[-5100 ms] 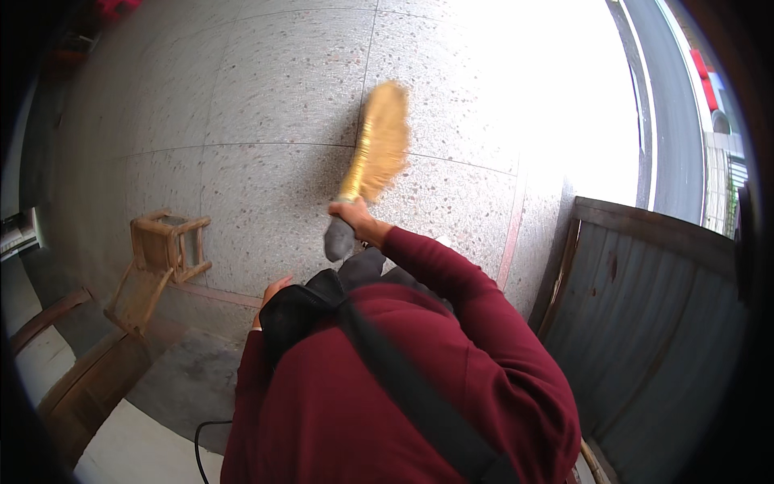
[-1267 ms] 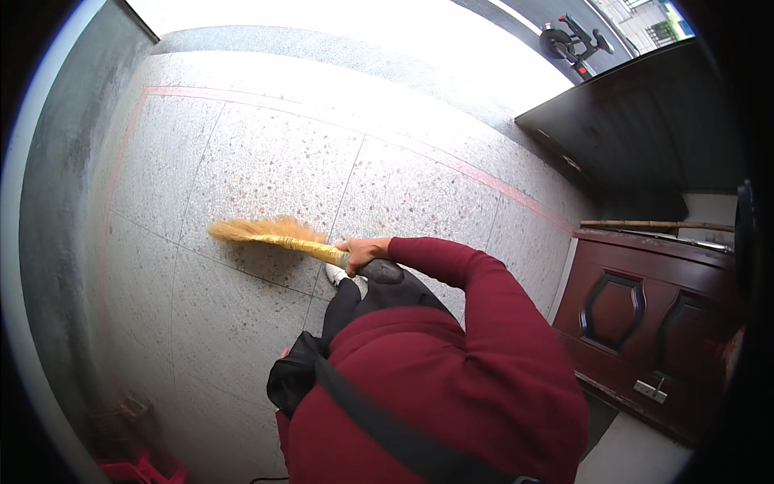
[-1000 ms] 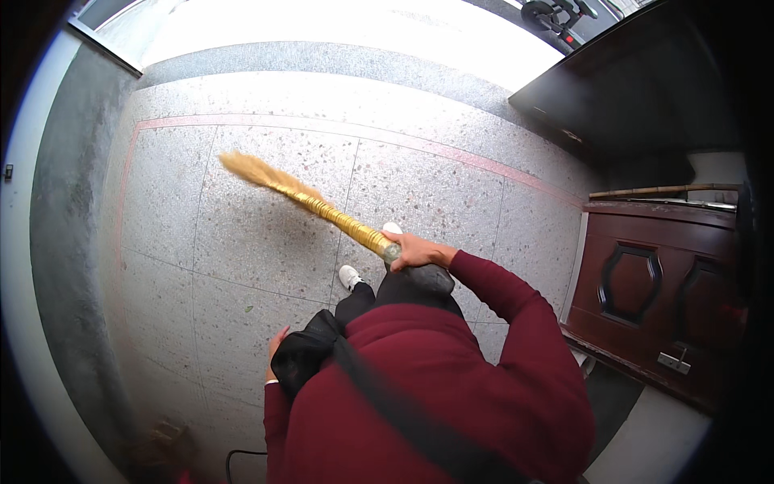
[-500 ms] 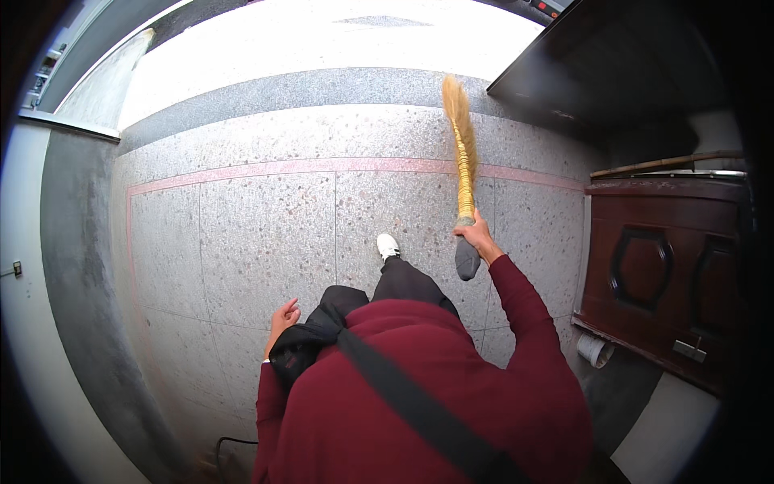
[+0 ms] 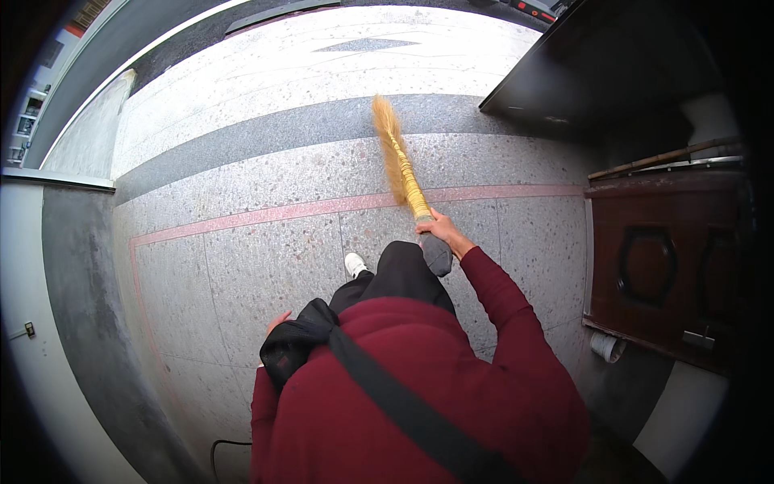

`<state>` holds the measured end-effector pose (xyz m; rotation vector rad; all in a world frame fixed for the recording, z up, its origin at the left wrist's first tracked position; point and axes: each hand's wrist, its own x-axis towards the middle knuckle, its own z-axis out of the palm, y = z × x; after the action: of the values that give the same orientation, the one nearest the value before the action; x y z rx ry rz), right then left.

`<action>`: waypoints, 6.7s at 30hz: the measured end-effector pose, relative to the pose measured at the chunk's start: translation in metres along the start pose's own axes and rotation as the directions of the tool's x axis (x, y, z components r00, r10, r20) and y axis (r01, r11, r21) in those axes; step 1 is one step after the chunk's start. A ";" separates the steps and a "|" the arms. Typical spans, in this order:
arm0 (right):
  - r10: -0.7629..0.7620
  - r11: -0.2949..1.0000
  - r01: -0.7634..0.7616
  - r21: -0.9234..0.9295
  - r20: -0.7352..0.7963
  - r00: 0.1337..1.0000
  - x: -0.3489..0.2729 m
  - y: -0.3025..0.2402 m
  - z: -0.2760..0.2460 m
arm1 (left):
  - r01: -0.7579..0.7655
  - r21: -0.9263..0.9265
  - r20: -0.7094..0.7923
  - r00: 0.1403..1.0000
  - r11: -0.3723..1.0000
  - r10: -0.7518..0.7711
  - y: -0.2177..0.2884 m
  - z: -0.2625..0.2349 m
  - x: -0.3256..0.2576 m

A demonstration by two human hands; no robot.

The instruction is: The person sweeps a tiled floor with a traditional straw broom, moving from an indoor cluttered area to an outdoor patio. They sweep around furniture, including a wooden chair and a pink plastic chair, and clear debris toward the street. The person briefly moves a wooden chair to sweep underneath it.

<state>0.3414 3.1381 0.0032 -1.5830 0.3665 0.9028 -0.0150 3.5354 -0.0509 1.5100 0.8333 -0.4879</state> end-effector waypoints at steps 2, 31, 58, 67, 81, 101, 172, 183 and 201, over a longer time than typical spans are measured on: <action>-0.060 0.994 0.059 0.091 0.002 0.998 0.006 -0.025 -0.009 | -0.028 0.072 0.014 1.000 0.997 0.027 0.034 -0.009 0.036; 0.011 0.781 -0.240 -0.577 -0.372 0.928 0.489 -0.288 -0.262 | 0.242 0.022 -0.083 0.967 0.970 -0.240 0.261 0.116 0.211; 0.034 0.364 0.594 -0.718 0.647 0.762 0.367 -0.269 0.142 | -0.292 -0.348 -0.572 0.819 0.891 0.045 0.217 0.189 0.039; 0.167 0.299 0.673 -0.676 0.732 0.661 0.301 -0.137 0.318 | -0.189 -0.456 -0.687 0.696 0.870 -0.210 0.030 0.188 0.000; 0.841 0.288 0.709 -0.644 0.524 0.135 0.055 0.004 0.451 | -0.322 -0.751 -0.627 0.620 0.576 -0.471 -0.059 0.217 -0.037; -0.046 0.558 0.501 -0.662 0.578 0.815 0.241 -0.121 0.549 | -0.297 -0.703 -0.666 0.593 0.646 -0.451 -0.102 0.044 -0.038; 0.443 0.223 0.654 -0.723 0.673 0.592 0.271 -0.043 1.422 | -0.248 -0.869 -0.493 0.488 0.428 -0.720 -0.129 -0.610 -0.018; 0.855 0.092 0.985 -0.145 0.519 -0.004 0.148 0.086 1.444 | -0.580 -0.808 -0.421 0.450 0.101 -0.788 -0.118 -0.649 -0.051; 0.373 0.357 0.623 -0.696 0.718 0.588 0.170 -0.044 1.589 | -0.532 -0.796 -0.555 0.450 0.289 -0.699 -0.322 -0.717 -0.105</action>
<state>-0.0620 4.6837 -0.0590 -1.8774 -1.2611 1.7583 -0.4467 4.1985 -0.0960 0.2776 1.6857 0.9021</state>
